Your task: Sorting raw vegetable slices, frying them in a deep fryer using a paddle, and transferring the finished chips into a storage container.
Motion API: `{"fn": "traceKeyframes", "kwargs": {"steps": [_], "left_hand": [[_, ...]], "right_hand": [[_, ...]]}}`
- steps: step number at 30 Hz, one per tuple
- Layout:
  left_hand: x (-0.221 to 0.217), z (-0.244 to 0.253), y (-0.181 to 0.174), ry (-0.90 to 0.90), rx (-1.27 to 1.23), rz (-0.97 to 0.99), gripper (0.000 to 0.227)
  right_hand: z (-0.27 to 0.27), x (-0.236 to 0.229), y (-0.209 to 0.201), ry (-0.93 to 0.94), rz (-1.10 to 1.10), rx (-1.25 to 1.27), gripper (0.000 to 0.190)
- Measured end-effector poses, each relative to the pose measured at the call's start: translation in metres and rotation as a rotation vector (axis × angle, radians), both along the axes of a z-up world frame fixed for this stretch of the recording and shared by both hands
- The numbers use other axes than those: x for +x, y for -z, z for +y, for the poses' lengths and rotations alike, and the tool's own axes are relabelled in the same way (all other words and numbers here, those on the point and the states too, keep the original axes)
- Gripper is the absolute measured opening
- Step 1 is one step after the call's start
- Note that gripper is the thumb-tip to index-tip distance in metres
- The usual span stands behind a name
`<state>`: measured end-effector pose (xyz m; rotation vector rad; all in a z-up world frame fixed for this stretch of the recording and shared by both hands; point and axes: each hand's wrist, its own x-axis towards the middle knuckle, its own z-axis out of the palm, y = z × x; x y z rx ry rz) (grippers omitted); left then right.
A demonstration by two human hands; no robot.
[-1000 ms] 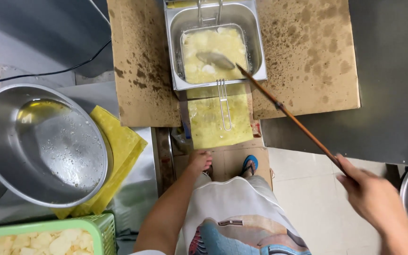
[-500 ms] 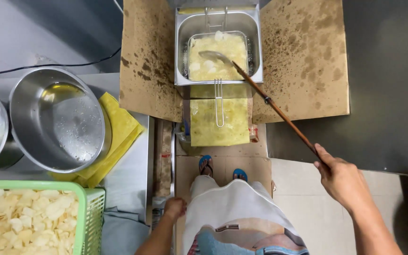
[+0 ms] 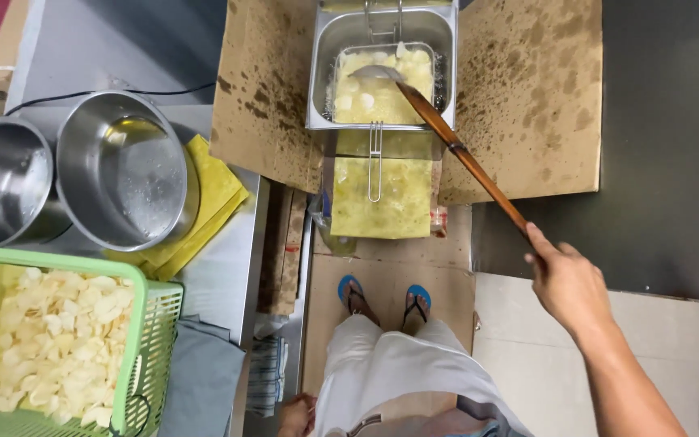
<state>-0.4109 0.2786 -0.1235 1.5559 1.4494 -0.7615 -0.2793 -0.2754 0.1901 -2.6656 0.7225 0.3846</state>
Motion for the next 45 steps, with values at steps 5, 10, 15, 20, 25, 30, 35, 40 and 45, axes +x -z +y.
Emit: {"fn": "traceKeyframes", "kwargs": {"steps": [5,10,15,20,25,30,35,40,45], "left_hand": [[-0.016,0.002,0.001,-0.139,0.058,0.004,0.010],[0.000,0.005,-0.008,-0.239,0.000,0.012,0.016],[0.007,0.022,-0.014,-0.292,-0.034,-0.176,0.012],[-0.020,0.050,-0.020,-0.273,-0.085,-0.077,0.014],[-0.060,0.081,-0.020,-0.272,-0.028,0.057,0.026],[-0.123,0.152,0.086,0.838,-0.573,0.154,0.046],[-0.194,0.163,0.108,-0.481,-1.091,-0.049,0.022],[-0.218,0.099,0.047,-0.809,-0.107,-0.058,0.015],[-0.190,0.055,-0.046,-0.912,-0.148,-0.247,0.021]], "right_hand": [[-0.001,-0.008,0.011,0.045,-0.053,-0.029,0.059],[0.011,0.007,0.024,0.059,-0.049,0.026,0.059],[0.025,-0.032,0.044,0.053,-0.233,0.028,0.059],[0.069,-0.031,0.012,0.260,-0.157,0.223,0.055],[0.084,-0.051,0.060,0.173,-0.229,0.041,0.059],[0.131,-0.060,0.058,0.366,-0.172,0.226,0.050],[0.163,-0.051,0.052,0.293,-0.362,0.402,0.025],[0.165,0.004,0.019,-0.117,-0.537,0.257,0.054],[0.180,0.111,0.024,-0.688,-0.678,-0.100,0.064]]}}
